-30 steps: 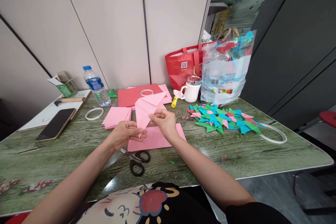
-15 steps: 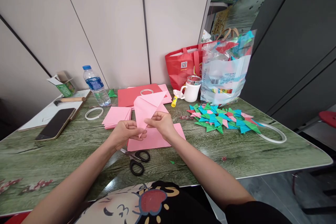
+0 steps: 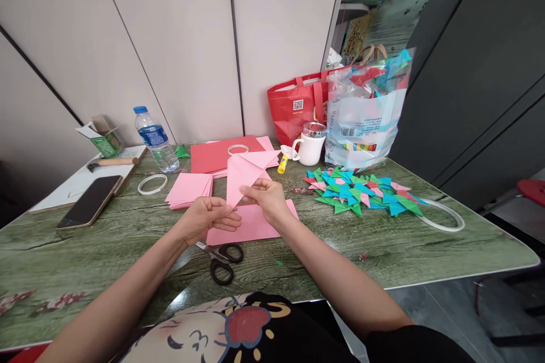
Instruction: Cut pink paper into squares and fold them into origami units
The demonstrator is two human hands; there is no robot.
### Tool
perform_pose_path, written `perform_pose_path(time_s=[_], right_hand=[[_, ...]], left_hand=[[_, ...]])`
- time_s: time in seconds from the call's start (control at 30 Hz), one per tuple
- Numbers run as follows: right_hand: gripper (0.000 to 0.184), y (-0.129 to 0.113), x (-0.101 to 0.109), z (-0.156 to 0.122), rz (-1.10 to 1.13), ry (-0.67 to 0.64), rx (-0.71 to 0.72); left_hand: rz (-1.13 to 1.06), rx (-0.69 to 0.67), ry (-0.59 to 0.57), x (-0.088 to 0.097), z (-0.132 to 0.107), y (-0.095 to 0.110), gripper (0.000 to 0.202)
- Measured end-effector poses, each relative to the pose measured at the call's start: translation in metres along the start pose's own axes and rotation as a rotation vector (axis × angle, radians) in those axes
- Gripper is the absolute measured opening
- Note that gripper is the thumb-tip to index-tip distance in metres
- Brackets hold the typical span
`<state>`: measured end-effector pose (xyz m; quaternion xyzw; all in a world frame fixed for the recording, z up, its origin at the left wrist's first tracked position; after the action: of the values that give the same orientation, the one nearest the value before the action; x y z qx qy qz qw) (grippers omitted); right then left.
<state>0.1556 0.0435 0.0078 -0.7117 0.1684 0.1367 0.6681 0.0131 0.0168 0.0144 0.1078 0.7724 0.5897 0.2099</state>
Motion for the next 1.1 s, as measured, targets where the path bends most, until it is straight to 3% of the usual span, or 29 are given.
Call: perform_pose_path(time_s=[0.13, 0.3, 0.53, 1.1], right_hand=[[0.036, -0.002, -0.001, -0.001, 0.012, -0.023, 0.004], [0.032, -0.006, -0.005, -0.004, -0.112, -0.136, 0.111], [0.029, -0.003, -0.009, -0.007, -0.227, -0.196, 0.191], [0.032, -0.003, -0.010, -0.009, -0.387, -0.232, 0.246]], left_hand=[[-0.006, -0.037, -0.023, -0.002, -0.002, 0.003, 0.025], [0.027, -0.069, -0.095, -0.001, -0.002, 0.004, 0.031], [0.111, -0.097, 0.008, 0.006, 0.001, 0.000, 0.032], [0.154, -0.204, 0.074, 0.008, 0.001, 0.005, 0.035]])
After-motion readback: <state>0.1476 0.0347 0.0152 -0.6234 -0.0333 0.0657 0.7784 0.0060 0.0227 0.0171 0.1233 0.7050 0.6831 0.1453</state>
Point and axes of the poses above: each hand's wrist, its own z-axis towards the middle knuckle, its own x-axis out of the back of the hand, y = z × x, the point moved 4 cm from there along z, towards the middle knuckle, and after that the axes turned 3 degrees about -z, right-handed, at the moved point
